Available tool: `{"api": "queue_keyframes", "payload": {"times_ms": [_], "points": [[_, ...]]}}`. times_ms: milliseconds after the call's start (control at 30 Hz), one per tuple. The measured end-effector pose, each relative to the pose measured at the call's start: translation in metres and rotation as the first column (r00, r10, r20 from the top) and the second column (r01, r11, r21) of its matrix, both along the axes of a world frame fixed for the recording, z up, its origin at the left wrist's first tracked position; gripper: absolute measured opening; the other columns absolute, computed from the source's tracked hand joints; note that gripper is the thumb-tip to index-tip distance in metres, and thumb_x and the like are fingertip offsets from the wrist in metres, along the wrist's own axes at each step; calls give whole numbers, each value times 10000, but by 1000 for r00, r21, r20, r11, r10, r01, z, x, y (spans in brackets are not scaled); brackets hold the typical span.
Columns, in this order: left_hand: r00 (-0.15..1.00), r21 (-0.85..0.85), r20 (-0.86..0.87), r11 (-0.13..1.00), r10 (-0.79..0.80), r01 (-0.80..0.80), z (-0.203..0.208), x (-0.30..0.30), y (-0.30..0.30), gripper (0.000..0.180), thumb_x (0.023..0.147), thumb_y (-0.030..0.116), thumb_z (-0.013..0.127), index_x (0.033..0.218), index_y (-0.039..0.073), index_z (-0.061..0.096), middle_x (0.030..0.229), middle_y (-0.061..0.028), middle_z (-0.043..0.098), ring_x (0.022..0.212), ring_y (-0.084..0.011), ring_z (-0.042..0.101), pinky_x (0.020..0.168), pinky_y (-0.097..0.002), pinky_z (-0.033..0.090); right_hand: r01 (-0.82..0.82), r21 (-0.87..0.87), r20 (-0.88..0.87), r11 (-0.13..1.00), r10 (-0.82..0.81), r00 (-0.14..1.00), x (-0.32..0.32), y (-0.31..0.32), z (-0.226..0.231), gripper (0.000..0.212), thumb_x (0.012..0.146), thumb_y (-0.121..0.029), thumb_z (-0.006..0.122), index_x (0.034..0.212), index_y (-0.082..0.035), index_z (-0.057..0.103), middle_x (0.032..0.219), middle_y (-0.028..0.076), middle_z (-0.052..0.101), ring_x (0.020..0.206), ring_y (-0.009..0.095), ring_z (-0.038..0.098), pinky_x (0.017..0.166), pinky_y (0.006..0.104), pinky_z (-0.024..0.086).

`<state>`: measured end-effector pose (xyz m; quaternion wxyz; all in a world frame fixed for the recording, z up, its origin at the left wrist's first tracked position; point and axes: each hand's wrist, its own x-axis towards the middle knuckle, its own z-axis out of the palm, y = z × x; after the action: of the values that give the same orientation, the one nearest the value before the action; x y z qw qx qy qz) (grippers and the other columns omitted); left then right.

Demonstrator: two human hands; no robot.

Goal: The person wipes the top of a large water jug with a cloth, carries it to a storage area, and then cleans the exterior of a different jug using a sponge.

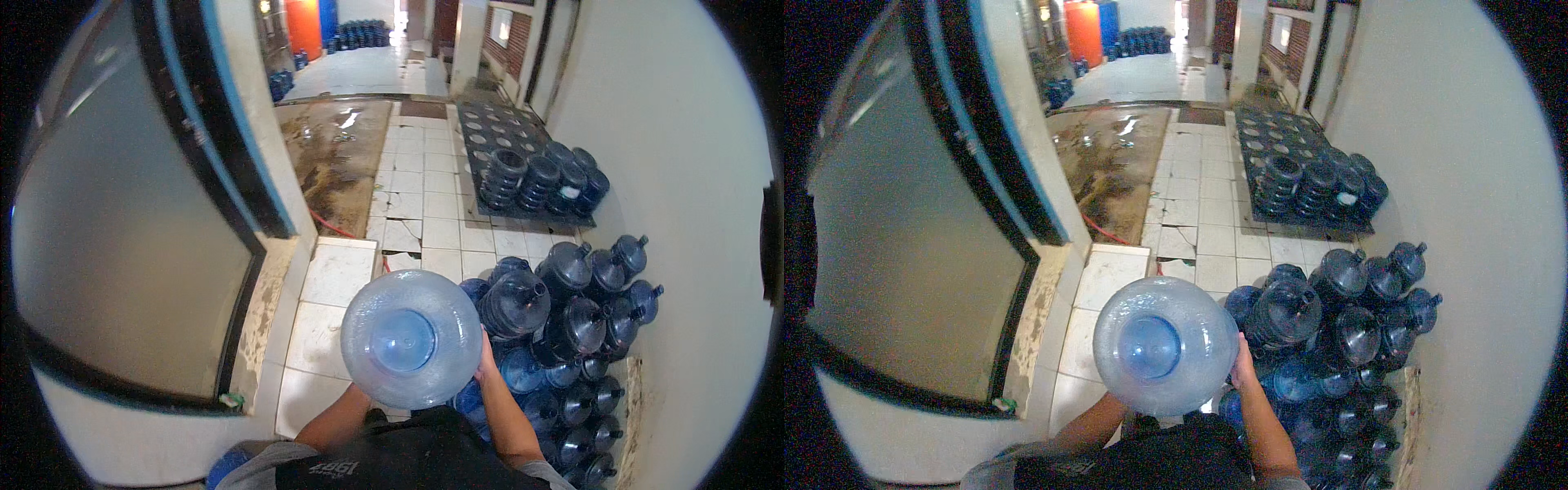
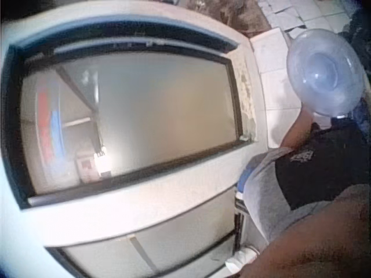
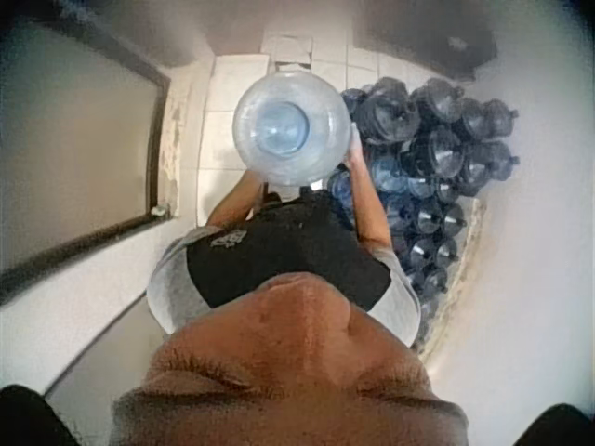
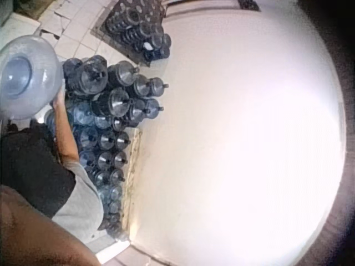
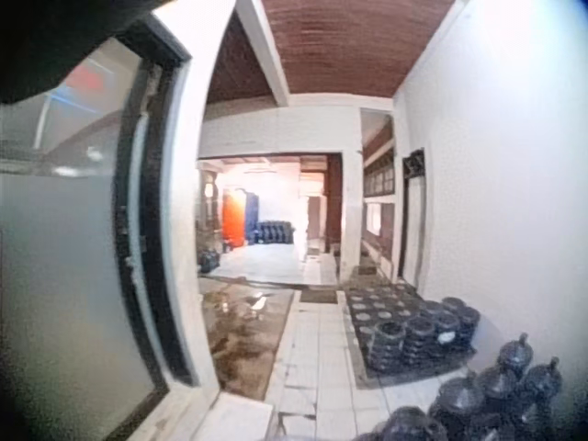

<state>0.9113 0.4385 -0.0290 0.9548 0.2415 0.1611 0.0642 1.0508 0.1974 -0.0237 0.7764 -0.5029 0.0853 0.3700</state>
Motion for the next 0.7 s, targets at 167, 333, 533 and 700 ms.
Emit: {"api": "queue_keyframes", "payload": {"times_ms": [167, 333, 533, 700], "points": [[998, 18, -10, 998, -59, 59, -2, 90, 30, 697, 1048, 559, 337, 1457, 5, 445, 1388, -161, 570, 1259, -283, 562, 1084, -457, 450, 113, -3, -116, 994, -113, 987, 59, 7, 0, 638, 1041, -558, 411, 1448, -79, 520, 1432, 142, 576, 1295, 308, 552, 1087, 472, 444], [999, 40, -7, 998, -47, 48, 11, 168, 49, 685, 1049, 550, 341, 1452, 7, 454, 1379, -161, 578, 1249, -285, 570, 1076, -460, 459, 207, 96, -74, 974, -200, 977, 127, 30, -13, 663, 1047, -565, 393, 1473, -66, 484, 1462, 131, 552, 1328, 297, 524, 1119, 447, 413], [1000, 83, 15, 996, 25, -27, 34, 253, 93, 671, 1051, 540, 345, 1445, 10, 465, 1369, -161, 587, 1238, -288, 580, 1066, -463, 470, 43, 12, -66, 999, -42, 997, 222, 88, 24, 749, 1044, -620, 371, 1509, -36, 424, 1503, 153, 505, 1356, 304, 497, 1150, 431, 372], [1000, 66, 10, 997, 30, -30, 22, 338, 136, 659, 1052, 531, 349, 1439, 12, 474, 1360, -161, 595, 1228, -291, 588, 1058, -466, 479, -23, -12, 109, 1000, 24, 994, 313, 134, 22, 781, 1046, -612, 376, 1577, -42, 309, 1588, 147, 392, 1436, 292, 401, 1184, 416, 324]]}}
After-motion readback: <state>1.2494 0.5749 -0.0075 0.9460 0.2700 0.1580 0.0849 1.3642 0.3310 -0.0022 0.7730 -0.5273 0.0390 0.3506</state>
